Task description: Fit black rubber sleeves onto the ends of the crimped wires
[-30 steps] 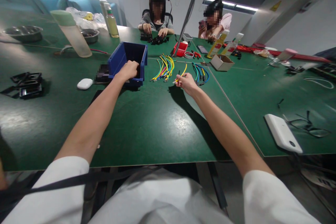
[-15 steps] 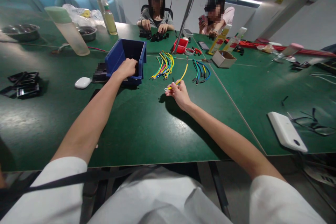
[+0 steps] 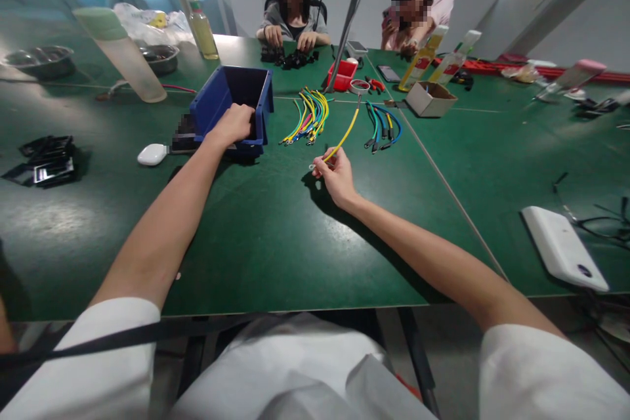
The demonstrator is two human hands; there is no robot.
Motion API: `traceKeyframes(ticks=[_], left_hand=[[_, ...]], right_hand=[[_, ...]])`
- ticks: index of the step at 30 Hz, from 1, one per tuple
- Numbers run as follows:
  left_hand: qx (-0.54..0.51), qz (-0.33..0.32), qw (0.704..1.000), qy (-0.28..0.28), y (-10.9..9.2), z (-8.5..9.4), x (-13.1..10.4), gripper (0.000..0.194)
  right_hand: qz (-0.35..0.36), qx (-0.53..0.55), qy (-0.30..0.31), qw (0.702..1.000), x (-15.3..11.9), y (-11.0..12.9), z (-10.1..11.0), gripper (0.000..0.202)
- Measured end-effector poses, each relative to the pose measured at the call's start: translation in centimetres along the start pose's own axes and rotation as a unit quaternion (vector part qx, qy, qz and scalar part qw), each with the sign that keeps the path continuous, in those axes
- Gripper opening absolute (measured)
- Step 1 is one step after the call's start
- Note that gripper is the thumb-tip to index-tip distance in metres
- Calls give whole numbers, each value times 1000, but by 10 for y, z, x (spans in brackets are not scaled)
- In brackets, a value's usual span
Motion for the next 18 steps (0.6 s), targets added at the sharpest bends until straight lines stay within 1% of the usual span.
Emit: traceKeyframes(ticks=[2, 4, 8, 12, 18], left_hand=[[16, -6, 1000, 23, 2, -3, 3, 27], [20, -9, 999, 25, 3, -5, 5, 26], [13, -9, 1000, 13, 5, -4, 6, 31], [8, -1, 1000, -5, 4, 0, 3, 35], [-12, 35, 998, -51, 3, 8, 0, 40]], right_hand=[[-2, 0, 1, 1000, 0, 0, 0, 27], [3, 7, -4, 1000, 0, 0, 0, 26], [2, -10, -14, 1000, 1, -2, 2, 25], [-5, -30, -24, 999, 1, -5, 3, 25], [-14, 2, -24, 1000, 1, -4, 2, 22]])
Point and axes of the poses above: each hand's wrist, its own x-axis towards the middle knuckle, its own z-axis out of the back of the hand, y = z × x, the point moved 4 cm from there along x, towards the middle knuckle
